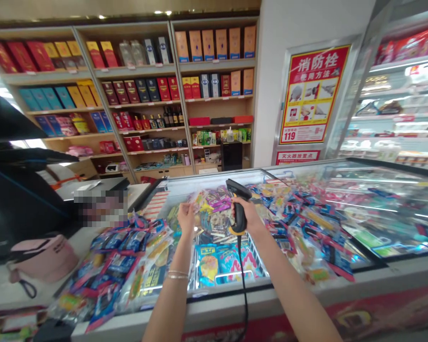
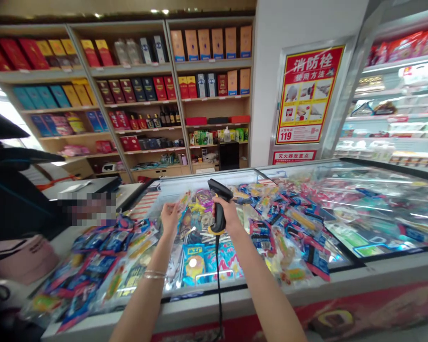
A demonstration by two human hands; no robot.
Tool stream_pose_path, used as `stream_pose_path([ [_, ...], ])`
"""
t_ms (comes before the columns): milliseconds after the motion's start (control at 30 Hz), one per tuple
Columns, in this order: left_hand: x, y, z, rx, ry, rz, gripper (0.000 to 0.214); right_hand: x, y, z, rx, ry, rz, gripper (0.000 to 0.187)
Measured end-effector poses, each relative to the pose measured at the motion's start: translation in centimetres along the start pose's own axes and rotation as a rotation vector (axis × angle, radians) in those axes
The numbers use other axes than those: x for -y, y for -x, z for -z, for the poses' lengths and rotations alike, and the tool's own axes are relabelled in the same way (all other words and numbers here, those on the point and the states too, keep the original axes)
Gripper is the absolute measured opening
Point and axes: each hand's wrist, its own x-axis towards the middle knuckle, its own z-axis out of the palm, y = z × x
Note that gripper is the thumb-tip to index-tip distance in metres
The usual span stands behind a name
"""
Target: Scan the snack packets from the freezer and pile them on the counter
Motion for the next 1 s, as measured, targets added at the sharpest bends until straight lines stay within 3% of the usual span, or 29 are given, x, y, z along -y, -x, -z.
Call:
stream_pose_path([
  [100, 0.3, 0.1, 0.0, -0.059, -0.050, -0.001, 0.024, -2.6, -0.6, -0.5, -0.023, -0.012, -0.082, 0.012],
  [267, 0.1, 0.8, -0.8, 0.027, 0.101, 0.011, 0.025, -4.8, -1.1, -0.3, -0.040, 0.001, -0.137, 0.017],
  [533, -0.9, 2.1, -1.4, 0.258, 0.158, -0.057, 0.024, -4.6, -1.0, 0.1, -0.104, -0.016, -0.092, 0.016],
  [833, -1.6, 2.7, -1.6, 0.263, 0.130, -0.049, 0.025, -4.7, -1.1, 0.7, -0.122, -0.055, -0.068, 0.015],
  [1000, -1.0, 2.4, -1.5, 0.254, 0.131, -0.071, 0.027, -4.6, -1.1, 0.7, -0.133, -0.044, -0.077, 0.015],
])
